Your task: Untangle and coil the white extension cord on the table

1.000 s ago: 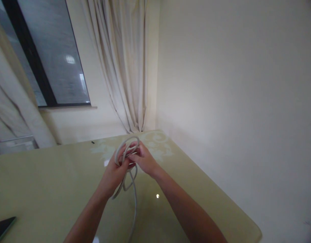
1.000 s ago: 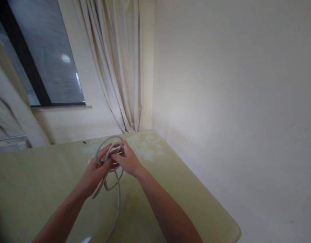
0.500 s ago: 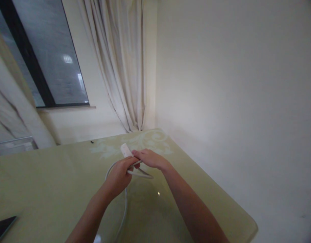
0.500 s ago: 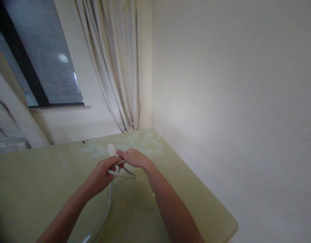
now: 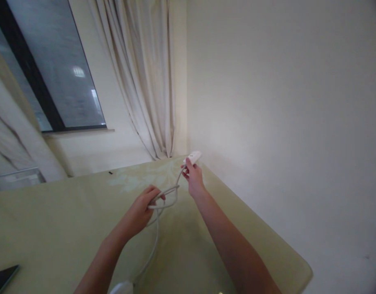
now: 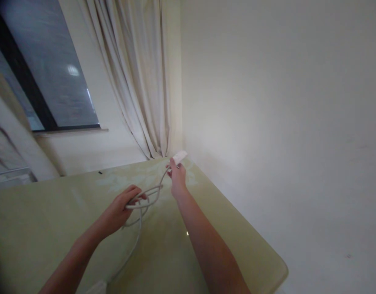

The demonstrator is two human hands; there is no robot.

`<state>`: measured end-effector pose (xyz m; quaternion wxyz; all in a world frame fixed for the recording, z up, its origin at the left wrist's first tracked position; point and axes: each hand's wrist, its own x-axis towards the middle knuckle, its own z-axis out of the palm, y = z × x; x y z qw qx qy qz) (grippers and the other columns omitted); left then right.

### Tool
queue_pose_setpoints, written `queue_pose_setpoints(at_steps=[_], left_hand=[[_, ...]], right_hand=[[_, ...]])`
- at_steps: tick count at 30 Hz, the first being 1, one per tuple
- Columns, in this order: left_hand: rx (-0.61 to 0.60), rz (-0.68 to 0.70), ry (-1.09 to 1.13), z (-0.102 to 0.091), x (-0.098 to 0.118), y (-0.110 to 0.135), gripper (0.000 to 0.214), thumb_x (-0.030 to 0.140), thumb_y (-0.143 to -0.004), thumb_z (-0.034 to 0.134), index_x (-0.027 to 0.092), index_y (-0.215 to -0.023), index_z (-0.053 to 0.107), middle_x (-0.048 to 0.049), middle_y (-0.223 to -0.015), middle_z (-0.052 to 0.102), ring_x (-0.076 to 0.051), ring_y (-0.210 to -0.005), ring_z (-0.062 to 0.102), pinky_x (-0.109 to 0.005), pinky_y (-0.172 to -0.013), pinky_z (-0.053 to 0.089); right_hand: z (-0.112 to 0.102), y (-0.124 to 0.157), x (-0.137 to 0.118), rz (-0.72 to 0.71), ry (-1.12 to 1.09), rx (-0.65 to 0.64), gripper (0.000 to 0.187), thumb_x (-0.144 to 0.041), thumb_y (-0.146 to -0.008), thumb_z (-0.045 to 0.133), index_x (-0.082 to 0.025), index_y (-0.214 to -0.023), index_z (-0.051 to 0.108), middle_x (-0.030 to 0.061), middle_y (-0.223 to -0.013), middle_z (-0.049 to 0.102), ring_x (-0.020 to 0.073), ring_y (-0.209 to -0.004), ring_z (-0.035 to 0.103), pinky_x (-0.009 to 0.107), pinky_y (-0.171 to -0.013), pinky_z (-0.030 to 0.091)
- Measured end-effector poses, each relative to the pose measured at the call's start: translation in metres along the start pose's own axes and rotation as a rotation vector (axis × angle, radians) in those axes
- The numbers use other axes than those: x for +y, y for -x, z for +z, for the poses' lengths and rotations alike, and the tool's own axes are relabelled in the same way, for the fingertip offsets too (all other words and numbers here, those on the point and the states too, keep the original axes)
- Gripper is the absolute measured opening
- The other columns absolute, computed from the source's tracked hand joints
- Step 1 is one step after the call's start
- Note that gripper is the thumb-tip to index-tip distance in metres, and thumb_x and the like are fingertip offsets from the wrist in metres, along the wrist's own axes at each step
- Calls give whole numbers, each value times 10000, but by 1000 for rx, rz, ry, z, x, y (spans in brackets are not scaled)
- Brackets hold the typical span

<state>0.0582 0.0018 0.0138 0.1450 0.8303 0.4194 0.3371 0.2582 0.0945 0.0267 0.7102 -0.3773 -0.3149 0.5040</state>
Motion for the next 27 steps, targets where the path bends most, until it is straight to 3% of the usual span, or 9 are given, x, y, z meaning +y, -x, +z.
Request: queue_pose_setpoints(at_steps=[4,6,8,11,14,16,19,22,27], left_hand=[[168,-53,-131,19,-26,4,682,55,-785,471,239,-1437,553,-124,-1386,524,-285,-1282,508,-482,-1130,406],[165,-156,-180,32,-37,8,778,113,-809,502,195,-1573,382,-165,-1442,478,-317,-1348,468,-522,-1154,379],[87,-316,-186,43,-45,11,820,224,-848,529,86,-1608,256,-234,-1455,462,-345,-1377,464,-521,-1137,394],[-178,-500,-188,52,-46,13,772,421,-896,522,15,-1526,338,-283,-1426,507,-344,-1307,549,-453,-1041,460],[-409,-515,-229,54,-40,14,578,539,-887,525,101,-1260,583,-210,-1241,654,-323,-1118,648,-405,-905,486],[-487,-522,-255,53,-37,15,465,541,-798,635,155,-1057,642,-151,-1066,709,-321,-977,671,-391,-801,476],[-542,-506,-269,51,-35,17,271,405,-710,701,201,-877,639,-92,-947,714,-299,-888,659,-359,-727,436],[-554,-431,-250,50,-37,20,128,339,-775,617,219,-818,612,-68,-933,705,-263,-883,639,-340,-736,413],[-484,-403,-186,41,-50,22,155,332,-875,496,218,-823,588,-77,-888,711,-239,-828,631,-331,-736,418]], right_hand=[[-14,-12,-21,-77,-219,235,524,-618,-704,814,-210,-956,604,-35,-815,646,110,-734,615,229,-653,547],[-18,-13,-30,-147,-279,254,533,-618,-709,812,-221,-989,592,-48,-823,636,107,-749,634,242,-679,577],[-17,-11,-38,-211,-312,263,543,-621,-712,810,-220,-998,580,-51,-822,640,91,-704,630,227,-659,574],[-12,-7,-48,-295,-331,282,567,-591,-700,836,-223,-1034,561,-57,-798,649,58,-595,579,165,-550,493],[-9,-4,-53,-341,-347,271,609,-543,-680,869,-235,-1089,538,-72,-748,639,45,-515,506,148,-467,392],[-8,-3,-54,-351,-348,266,615,-533,-671,877,-233,-1084,533,-75,-737,633,41,-489,473,153,-445,356],[-11,-4,-54,-344,-343,264,580,-538,-667,877,-215,-1018,547,-70,-740,623,31,-481,449,153,-431,326],[-13,-6,-54,-327,-344,279,560,-534,-659,883,-201,-965,552,-69,-739,607,24,-482,430,148,-421,303],[-19,-9,-59,-377,-343,378,547,-477,-664,886,-213,-1001,545,-87,-720,575,29,-481,394,149,-408,269]])
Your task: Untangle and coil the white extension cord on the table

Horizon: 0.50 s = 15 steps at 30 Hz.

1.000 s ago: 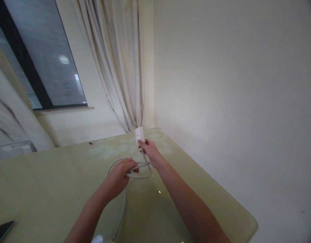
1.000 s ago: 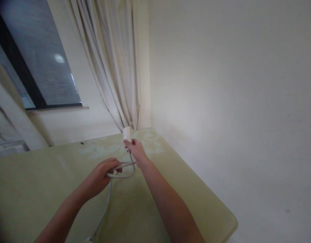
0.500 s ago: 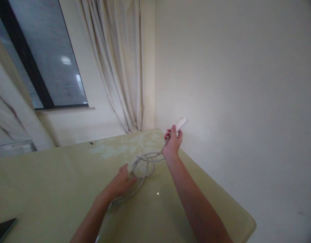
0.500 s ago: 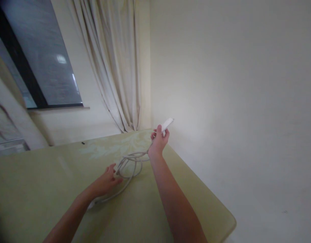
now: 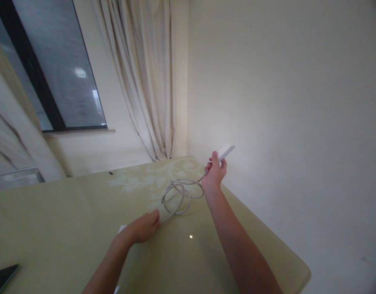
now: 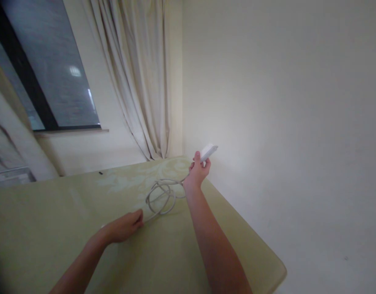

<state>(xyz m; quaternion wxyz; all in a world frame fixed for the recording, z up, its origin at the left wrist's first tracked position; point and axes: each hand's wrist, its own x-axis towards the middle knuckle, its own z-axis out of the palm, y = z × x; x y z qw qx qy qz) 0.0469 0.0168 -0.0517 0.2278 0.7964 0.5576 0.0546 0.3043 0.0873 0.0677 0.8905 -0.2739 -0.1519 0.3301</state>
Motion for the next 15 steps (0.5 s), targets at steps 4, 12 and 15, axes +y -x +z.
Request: queue_pose_setpoints(at_steps=[4,12,15], left_hand=[[162,-39,98,-22,-28,2,236,328,-890,430,229,-737,580,-69,-812,709,-233,-821,643,-329,-775,436],[618,-267,380,-65,-54,19,225,356,-862,514,223,-754,660,-69,-777,686,-244,-776,625,-323,-689,462],[730,-353,1015,-68,-26,21,141,298,-846,651,179,-787,698,15,-620,531,-129,-523,450,-209,-452,307]], right_hand=[[-8,-19,-12,-147,49,77,480,-459,-728,839,-227,-1040,558,-108,-702,507,38,-477,364,166,-415,255],[-16,-38,-32,-319,50,143,565,-445,-743,832,-264,-1189,535,-115,-742,480,50,-478,349,194,-421,245],[-6,-21,-33,-282,31,-27,584,-436,-727,861,-266,-1187,543,-117,-744,486,33,-474,320,187,-425,237]])
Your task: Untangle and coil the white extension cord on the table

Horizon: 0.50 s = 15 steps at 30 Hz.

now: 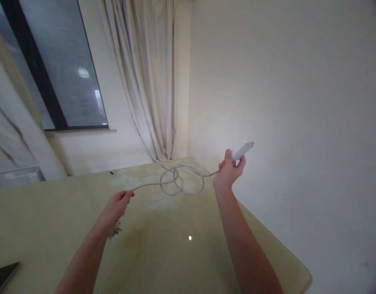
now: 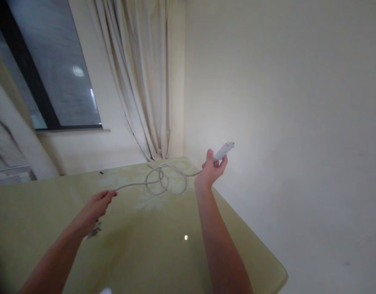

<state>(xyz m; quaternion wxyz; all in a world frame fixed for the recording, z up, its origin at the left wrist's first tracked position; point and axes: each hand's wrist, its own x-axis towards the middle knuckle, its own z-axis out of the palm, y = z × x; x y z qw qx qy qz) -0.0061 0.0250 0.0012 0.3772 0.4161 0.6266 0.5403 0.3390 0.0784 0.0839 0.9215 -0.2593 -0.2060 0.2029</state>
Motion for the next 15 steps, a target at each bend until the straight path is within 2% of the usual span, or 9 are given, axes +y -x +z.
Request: queue_pose_setpoints(at_steps=[1,3,6,11,15], left_hand=[[-1,-90,206,7,6,6,125,266,-857,662,160,-800,696,45,-582,462,-96,-465,367,-187,-412,243],[-39,-193,477,19,16,14,144,207,-915,609,134,-805,668,87,-550,354,-56,-406,258,-163,-374,178],[-96,-253,671,29,28,22,231,121,-969,493,130,-764,599,98,-562,316,-33,-384,239,-144,-361,199],[-92,-294,896,39,41,29,291,83,-1008,429,133,-746,546,35,-643,483,-24,-474,430,-117,-470,396],[-5,-299,970,46,45,34,233,117,-991,526,150,-768,585,21,-677,565,-62,-574,551,-204,-611,536]], right_hand=[[4,6,-2,14,-19,-49,597,-431,-720,873,-267,-1191,545,-119,-740,484,30,-476,313,184,-427,237],[11,18,-7,47,-45,-123,605,-434,-709,888,-270,-1183,549,-123,-725,472,27,-478,304,181,-431,238],[18,31,-16,105,-84,-186,576,-446,-709,891,-268,-1136,547,-125,-706,457,29,-482,290,182,-436,239],[22,42,-31,162,-128,-228,526,-440,-716,894,-264,-1055,532,-126,-684,424,33,-490,292,182,-442,246],[26,50,-42,185,-143,-265,509,-462,-721,891,-262,-999,515,-125,-677,404,35,-489,292,179,-439,259]])
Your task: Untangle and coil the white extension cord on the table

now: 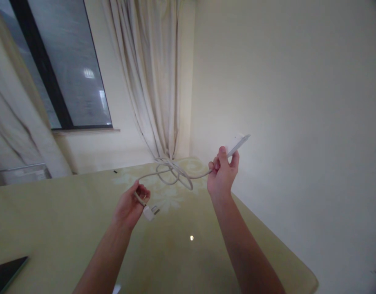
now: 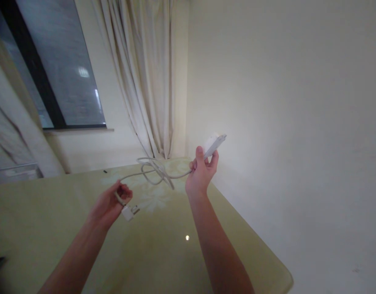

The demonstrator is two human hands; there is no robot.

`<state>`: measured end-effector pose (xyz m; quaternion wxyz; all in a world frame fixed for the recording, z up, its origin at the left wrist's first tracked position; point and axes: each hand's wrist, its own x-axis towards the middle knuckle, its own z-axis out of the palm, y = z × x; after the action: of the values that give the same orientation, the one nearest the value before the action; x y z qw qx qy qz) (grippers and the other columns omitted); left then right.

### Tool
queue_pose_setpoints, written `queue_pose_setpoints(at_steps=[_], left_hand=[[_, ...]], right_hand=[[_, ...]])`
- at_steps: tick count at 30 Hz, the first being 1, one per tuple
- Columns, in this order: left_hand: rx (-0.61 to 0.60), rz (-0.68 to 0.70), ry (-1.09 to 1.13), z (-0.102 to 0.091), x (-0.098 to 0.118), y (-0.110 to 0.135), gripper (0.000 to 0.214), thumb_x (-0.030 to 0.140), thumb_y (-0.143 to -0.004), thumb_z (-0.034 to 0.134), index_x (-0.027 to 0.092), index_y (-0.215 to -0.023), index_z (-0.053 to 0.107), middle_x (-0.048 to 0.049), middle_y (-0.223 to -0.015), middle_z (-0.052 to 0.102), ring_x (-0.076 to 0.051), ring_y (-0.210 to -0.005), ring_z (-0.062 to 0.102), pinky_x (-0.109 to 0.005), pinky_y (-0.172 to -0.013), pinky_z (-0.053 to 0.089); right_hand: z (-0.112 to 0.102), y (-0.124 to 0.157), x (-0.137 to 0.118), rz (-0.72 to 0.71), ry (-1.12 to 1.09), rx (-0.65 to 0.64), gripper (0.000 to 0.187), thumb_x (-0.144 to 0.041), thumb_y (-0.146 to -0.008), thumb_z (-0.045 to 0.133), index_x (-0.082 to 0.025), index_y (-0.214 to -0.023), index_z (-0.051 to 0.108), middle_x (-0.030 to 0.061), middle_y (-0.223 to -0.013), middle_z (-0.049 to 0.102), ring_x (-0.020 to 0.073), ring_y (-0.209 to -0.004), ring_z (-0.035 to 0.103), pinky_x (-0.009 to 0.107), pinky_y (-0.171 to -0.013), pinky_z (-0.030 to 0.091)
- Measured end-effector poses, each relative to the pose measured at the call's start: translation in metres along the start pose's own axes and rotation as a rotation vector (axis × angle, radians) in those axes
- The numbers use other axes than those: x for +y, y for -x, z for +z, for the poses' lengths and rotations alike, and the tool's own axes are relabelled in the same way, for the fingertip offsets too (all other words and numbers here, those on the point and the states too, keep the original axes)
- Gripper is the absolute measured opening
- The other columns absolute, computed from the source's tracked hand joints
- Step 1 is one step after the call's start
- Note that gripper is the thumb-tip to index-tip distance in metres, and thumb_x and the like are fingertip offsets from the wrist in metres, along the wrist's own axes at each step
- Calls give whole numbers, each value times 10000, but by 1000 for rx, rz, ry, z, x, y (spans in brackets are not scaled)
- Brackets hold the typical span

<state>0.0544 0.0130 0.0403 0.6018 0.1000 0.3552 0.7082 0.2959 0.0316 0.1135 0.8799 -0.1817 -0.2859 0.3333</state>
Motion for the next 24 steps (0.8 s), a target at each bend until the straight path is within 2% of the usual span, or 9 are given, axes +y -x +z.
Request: queue_pose_setpoints(at_steps=[5,7,11,13,19,22,24], left_hand=[[121,109,45,-8,-4,-6,182,96,-902,659,197,-766,591,66,-724,579,-64,-628,570,-304,-750,596],[148,144,51,-12,-3,-10,205,106,-904,643,209,-745,564,64,-745,573,-86,-677,596,-414,-844,622],[116,200,103,-16,-1,-12,200,65,-889,594,219,-769,555,41,-789,586,-162,-853,677,-624,-963,587],[95,199,161,-14,1,-9,213,22,-858,577,207,-757,545,37,-768,592,-190,-940,703,-647,-992,565],[39,170,265,-7,5,-2,257,-47,-791,563,178,-681,510,34,-756,665,-191,-1071,725,-590,-1068,521],[20,185,250,-9,5,-4,269,-30,-782,594,181,-659,478,36,-779,700,-223,-1124,718,-621,-1071,505],[-51,195,228,-11,4,-5,269,7,-802,606,186,-656,467,26,-852,736,-262,-1179,701,-656,-1064,497]], right_hand=[[10,15,-10,37,-5,-71,428,-451,-784,853,-265,-966,514,-121,-666,368,45,-495,297,183,-450,263],[14,22,-15,46,5,-98,399,-443,-804,835,-278,-1009,536,-117,-677,365,49,-495,289,188,-453,264],[20,37,-23,79,-26,-167,364,-415,-809,825,-295,-1033,565,-106,-692,355,56,-500,267,194,-450,250],[23,46,-26,118,-65,-201,344,-394,-809,824,-293,-1015,566,-100,-699,351,60,-510,262,192,-451,242],[27,64,-31,183,-66,-258,341,-398,-810,817,-296,-1013,564,-91,-708,354,73,-519,230,195,-445,237],[29,71,-33,232,-65,-274,338,-439,-811,814,-290,-994,572,-90,-693,334,79,-519,214,194,-439,230],[30,75,-34,267,-72,-295,341,-463,-819,807,-296,-1026,593,-92,-683,318,80,-513,212,192,-433,228]])
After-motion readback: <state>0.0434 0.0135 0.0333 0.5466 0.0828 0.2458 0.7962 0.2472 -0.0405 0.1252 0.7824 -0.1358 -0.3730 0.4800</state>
